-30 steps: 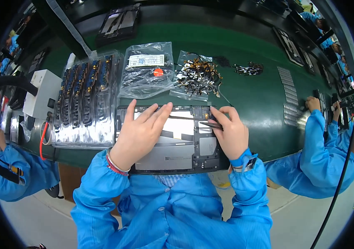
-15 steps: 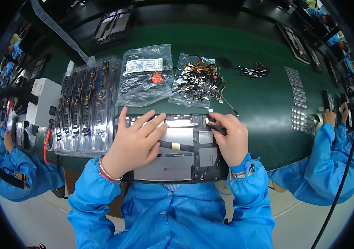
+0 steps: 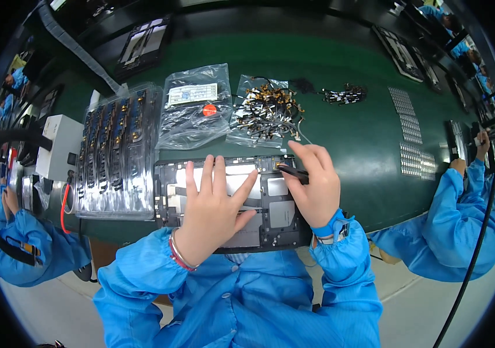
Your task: The person installs internal components and flex cables into tablet device frames, using tweezers and a stylus tool to precisely position the parts.
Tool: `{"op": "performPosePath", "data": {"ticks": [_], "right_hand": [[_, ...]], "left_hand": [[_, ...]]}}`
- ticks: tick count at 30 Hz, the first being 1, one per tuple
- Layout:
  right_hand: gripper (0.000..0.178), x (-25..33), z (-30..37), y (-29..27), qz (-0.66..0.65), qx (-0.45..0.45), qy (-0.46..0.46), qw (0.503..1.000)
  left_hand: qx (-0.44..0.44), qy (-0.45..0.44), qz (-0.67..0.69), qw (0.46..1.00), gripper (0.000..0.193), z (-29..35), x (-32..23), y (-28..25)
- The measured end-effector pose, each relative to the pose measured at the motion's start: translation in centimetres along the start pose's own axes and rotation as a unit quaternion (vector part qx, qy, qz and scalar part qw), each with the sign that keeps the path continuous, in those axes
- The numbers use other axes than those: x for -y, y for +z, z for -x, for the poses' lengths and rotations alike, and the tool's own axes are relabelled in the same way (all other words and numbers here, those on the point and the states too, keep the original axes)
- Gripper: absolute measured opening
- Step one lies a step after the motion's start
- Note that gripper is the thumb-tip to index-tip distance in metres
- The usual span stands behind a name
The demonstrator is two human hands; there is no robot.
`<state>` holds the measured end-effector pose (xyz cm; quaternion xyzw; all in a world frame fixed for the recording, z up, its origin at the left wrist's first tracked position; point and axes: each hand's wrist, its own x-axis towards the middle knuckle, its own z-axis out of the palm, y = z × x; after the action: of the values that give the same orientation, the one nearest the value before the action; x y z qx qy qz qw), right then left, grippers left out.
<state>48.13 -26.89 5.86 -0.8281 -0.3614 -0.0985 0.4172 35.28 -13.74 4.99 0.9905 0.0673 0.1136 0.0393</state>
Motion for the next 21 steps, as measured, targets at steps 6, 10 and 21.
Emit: {"op": "performPosePath", "data": {"ticks": [6,10,21], "right_hand": [[0.039,2.2,-1.2,-1.7,0.000,0.130,-0.097,0.987],[0.045,3.7,-1.9,2.2,0.094,0.217,-0.182,0.955],[0.040,3.5,0.5,2.7,0.136,0.304,-0.192,0.923]], "left_hand": [[-0.052,0.027,0.204,0.977,0.057,5.5,1.0,-5.3],[0.066,-0.021,0.681,0.729,0.044,12.6,0.9,-2.2],[0.074,-0.294,0.908,0.287,0.034,14.0,-2.2,1.8]]}}
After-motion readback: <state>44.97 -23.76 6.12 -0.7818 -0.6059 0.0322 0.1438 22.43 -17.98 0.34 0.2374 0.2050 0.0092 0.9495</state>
